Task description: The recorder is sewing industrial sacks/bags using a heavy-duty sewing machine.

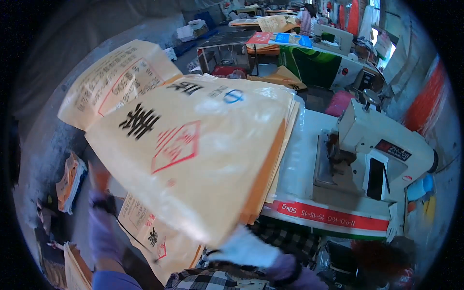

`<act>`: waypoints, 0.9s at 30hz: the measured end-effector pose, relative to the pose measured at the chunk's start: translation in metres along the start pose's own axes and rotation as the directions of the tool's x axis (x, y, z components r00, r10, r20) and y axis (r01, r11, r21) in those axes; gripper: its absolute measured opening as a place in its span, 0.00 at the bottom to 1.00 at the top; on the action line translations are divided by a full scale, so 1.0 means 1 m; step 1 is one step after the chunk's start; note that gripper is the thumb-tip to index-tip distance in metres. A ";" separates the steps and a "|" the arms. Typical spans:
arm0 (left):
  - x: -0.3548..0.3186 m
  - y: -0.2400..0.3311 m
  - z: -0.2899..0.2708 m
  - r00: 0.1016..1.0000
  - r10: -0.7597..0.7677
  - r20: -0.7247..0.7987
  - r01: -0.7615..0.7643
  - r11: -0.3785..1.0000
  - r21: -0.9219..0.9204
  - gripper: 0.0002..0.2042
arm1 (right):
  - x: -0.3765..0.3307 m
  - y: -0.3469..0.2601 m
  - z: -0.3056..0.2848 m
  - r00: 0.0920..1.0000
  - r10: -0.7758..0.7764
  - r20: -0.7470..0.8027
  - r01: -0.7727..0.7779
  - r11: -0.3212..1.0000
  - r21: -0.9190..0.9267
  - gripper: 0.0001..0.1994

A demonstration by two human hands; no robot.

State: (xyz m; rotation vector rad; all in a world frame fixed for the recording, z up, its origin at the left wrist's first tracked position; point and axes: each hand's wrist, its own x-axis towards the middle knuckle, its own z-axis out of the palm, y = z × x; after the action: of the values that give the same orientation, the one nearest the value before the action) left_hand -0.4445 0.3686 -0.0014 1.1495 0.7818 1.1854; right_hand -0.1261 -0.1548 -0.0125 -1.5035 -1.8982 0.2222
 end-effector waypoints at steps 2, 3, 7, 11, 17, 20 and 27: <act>-0.097 -0.069 0.056 0.932 -0.258 0.254 0.312 0.929 -0.200 0.51 | -0.008 0.018 0.024 0.992 -0.075 0.104 0.095 0.973 -0.209 0.23; -0.134 -0.076 0.053 0.917 -0.360 0.169 0.395 0.875 -0.279 0.49 | -0.014 0.030 0.026 0.996 -0.073 -0.058 0.063 0.985 -0.161 0.24; -0.202 -0.101 0.013 0.918 -0.360 0.163 0.372 0.927 -0.043 0.26 | -0.031 0.099 -0.002 0.746 0.361 -0.560 -0.519 0.842 -0.147 0.24; -0.215 -0.101 -0.018 0.929 -0.338 -0.152 0.357 0.927 0.114 0.16 | 0.007 0.137 -0.032 0.728 0.208 -0.653 -0.538 0.764 -0.356 0.25; -0.266 0.016 -0.126 0.896 0.272 -0.351 0.165 0.529 0.832 0.12 | 0.047 0.147 0.038 0.871 0.317 -0.376 -0.319 0.946 0.058 0.30; -0.322 0.079 -0.291 0.864 0.380 -0.329 0.197 0.347 0.917 0.15 | 0.107 0.052 0.095 0.915 0.393 -0.088 -0.388 0.919 0.070 0.33; -0.411 -0.001 -0.388 0.705 0.069 -0.706 0.623 -0.536 0.569 0.25 | 0.124 0.115 0.266 0.915 0.402 0.041 -0.403 0.915 0.008 0.30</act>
State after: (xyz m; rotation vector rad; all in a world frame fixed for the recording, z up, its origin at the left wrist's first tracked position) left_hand -0.9032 0.0736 -0.1486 1.6100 2.7732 -0.4680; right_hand -0.2076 0.0676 -0.2208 -1.8812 -1.5902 0.4553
